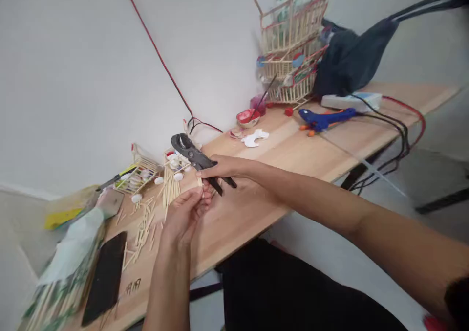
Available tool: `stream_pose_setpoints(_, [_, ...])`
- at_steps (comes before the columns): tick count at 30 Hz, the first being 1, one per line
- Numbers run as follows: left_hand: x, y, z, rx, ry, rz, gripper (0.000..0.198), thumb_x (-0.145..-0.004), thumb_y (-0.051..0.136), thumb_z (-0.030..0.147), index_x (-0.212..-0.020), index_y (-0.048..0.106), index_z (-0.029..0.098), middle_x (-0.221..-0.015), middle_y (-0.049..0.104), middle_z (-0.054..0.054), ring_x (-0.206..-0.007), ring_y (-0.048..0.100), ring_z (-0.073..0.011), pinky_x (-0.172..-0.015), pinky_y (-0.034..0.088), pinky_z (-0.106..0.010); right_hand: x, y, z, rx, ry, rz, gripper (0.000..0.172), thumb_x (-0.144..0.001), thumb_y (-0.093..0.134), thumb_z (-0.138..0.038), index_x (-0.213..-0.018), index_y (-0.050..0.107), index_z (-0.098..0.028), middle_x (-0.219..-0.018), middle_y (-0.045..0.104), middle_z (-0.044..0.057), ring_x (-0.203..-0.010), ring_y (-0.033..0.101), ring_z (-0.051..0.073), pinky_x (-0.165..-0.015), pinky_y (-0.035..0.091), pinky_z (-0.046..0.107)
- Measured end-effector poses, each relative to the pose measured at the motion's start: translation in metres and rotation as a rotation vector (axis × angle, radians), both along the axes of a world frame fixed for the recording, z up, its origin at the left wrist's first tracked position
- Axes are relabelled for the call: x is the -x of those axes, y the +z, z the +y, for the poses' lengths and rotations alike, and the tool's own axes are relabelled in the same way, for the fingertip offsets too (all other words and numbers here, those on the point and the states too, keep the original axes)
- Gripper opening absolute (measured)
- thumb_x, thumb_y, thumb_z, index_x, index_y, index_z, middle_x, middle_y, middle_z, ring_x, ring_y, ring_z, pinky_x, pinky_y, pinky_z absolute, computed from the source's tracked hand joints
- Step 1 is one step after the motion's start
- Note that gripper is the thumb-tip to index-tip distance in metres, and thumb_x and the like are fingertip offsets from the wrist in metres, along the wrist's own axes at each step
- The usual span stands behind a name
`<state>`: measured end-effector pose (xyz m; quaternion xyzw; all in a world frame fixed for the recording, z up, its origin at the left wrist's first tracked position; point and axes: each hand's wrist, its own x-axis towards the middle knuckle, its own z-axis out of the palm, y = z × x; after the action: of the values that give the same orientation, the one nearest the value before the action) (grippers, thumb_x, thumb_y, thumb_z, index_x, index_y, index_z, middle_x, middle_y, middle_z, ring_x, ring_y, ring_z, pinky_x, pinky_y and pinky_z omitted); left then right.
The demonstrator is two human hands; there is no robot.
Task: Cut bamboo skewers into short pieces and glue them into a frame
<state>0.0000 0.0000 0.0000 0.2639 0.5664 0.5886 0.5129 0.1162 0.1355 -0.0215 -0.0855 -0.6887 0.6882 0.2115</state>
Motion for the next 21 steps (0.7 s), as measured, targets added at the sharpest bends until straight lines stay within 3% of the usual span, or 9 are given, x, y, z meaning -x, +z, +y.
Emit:
stream_pose_setpoints(6, [0.0002, 0.0014, -0.0049, 0.067, 0.043, 0.002, 0.010, -0.073, 0.063, 0.003, -0.072, 0.071, 0.008, -0.068, 0.073, -0.010, -0.058, 0.069, -0.0153, -0.049, 0.054, -0.019, -0.0046, 0.0105, -0.0064, -0.105, -0.043, -0.045, 0.025, -0.082, 0.064, -0.034, -0.074, 0.059, -0.011, -0.066, 0.064, 0.002, -0.056, 0.058, 0.010, -0.050, 0.048, 0.019])
stream_pose_setpoints(12, [0.0036, -0.0025, -0.0059, 0.086, -0.013, -0.035, 0.015, -0.080, 0.057, 0.005, -0.082, 0.071, 0.007, -0.075, 0.075, -0.012, -0.066, 0.071, -0.0168, -0.057, 0.057, -0.021, -0.0046, 0.0103, -0.0063, -0.340, -0.164, -0.123, 0.022, -0.079, 0.065, -0.031, -0.072, 0.062, -0.011, -0.065, 0.065, 0.001, -0.055, 0.056, 0.009, -0.048, 0.044, 0.017])
stream_pose_setpoints(16, [0.0044, -0.0027, -0.0070, 0.093, -0.050, -0.063, 0.015, -0.083, 0.057, 0.011, -0.085, 0.071, 0.007, -0.078, 0.075, -0.014, -0.072, 0.072, -0.0182, -0.064, 0.058, -0.024, -0.0048, 0.0090, -0.0047, -0.400, -0.186, -0.159, 0.025, -0.079, 0.063, -0.035, -0.073, 0.063, -0.011, -0.066, 0.065, 0.001, -0.055, 0.057, 0.009, -0.049, 0.044, 0.018])
stream_pose_setpoints(21, [0.0050, -0.0049, -0.0102, 0.068, -0.066, 0.013, 0.011, -0.072, 0.071, 0.017, -0.081, 0.071, 0.009, -0.082, 0.075, -0.013, -0.073, 0.071, -0.0178, -0.065, 0.056, -0.024, -0.0058, 0.0084, -0.0064, -0.424, -0.183, -0.164, 0.028, -0.080, 0.061, -0.038, -0.071, 0.061, -0.012, -0.058, 0.061, 0.000, -0.047, 0.053, 0.009, -0.042, 0.040, 0.018])
